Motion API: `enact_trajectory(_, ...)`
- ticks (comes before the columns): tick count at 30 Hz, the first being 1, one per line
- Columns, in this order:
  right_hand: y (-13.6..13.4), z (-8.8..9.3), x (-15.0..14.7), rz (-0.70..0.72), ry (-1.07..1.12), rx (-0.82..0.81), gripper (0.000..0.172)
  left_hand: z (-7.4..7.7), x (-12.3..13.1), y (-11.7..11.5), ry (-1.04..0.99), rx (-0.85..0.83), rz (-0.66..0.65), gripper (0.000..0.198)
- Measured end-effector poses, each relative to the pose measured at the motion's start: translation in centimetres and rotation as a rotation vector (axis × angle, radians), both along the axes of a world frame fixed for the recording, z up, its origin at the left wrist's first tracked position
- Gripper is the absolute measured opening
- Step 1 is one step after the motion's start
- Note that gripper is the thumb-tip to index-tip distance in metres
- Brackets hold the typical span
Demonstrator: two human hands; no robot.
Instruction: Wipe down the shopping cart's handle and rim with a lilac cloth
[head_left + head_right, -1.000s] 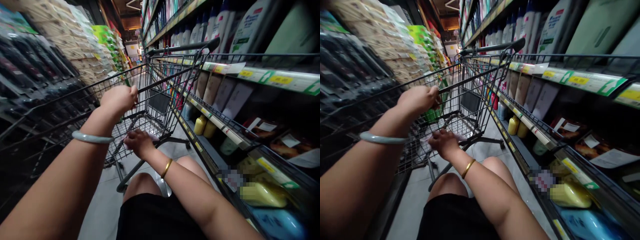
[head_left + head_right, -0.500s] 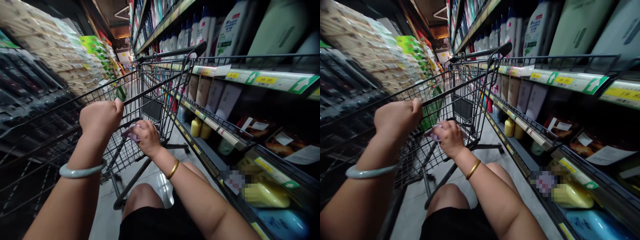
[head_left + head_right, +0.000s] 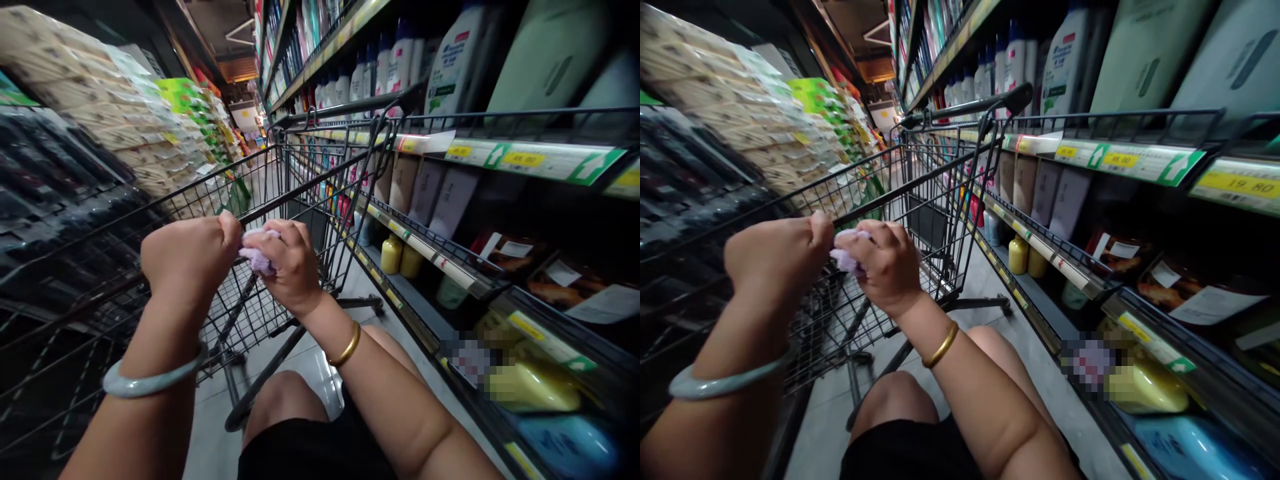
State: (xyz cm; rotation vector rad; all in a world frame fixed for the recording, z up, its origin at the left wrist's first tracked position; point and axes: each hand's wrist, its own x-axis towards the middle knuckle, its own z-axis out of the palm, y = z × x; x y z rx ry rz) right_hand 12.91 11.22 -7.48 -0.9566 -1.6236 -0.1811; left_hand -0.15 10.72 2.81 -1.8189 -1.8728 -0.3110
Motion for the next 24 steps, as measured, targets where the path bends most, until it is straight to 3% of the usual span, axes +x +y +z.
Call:
enact_trajectory(2,0.5,0.4,1.5,-0.035,0.061,0.032,0.024,-0.1,-0.3,-0.3,-0.032,0.001,-0.031,0.079)
enact_trajectory(6,2.4,0.6,5.4,-0.266,0.447,0.019,0.030,-0.2,-0.8,-1.1,0.011,0.007,-0.037,0.084)
enact_trajectory(8,2.3,0.7,5.8,-0.310,0.520,0.032,0.033,-0.1,-0.8,-1.6,0.052,0.016,-0.011,0.086)
enact_trajectory(10,1.2,1.1,4.5,-0.275,0.450,0.054,0.030,-0.1,-0.7,-2.0,0.076,0.016,-0.007,0.087)
enact_trajectory(14,-2.0,1.9,0.8,-0.050,0.135,0.088,0.023,-0.2,-0.8,-2.5,0.108,0.015,-0.034,0.086)
enact_trajectory(17,-2.2,2.1,1.3,-0.006,0.071,0.096,0.023,-0.3,-0.9,-2.5,0.100,0.029,-0.011,0.084)
enact_trajectory(21,0.5,1.6,6.4,-0.239,0.441,0.163,0.028,-0.4,-0.8,-2.5,0.078,0.031,-0.001,0.080)
enact_trajectory(24,1.5,1.3,8.4,-0.365,0.563,0.175,0.029,-0.5,-0.6,-2.3,0.102,0.051,-0.002,0.082)
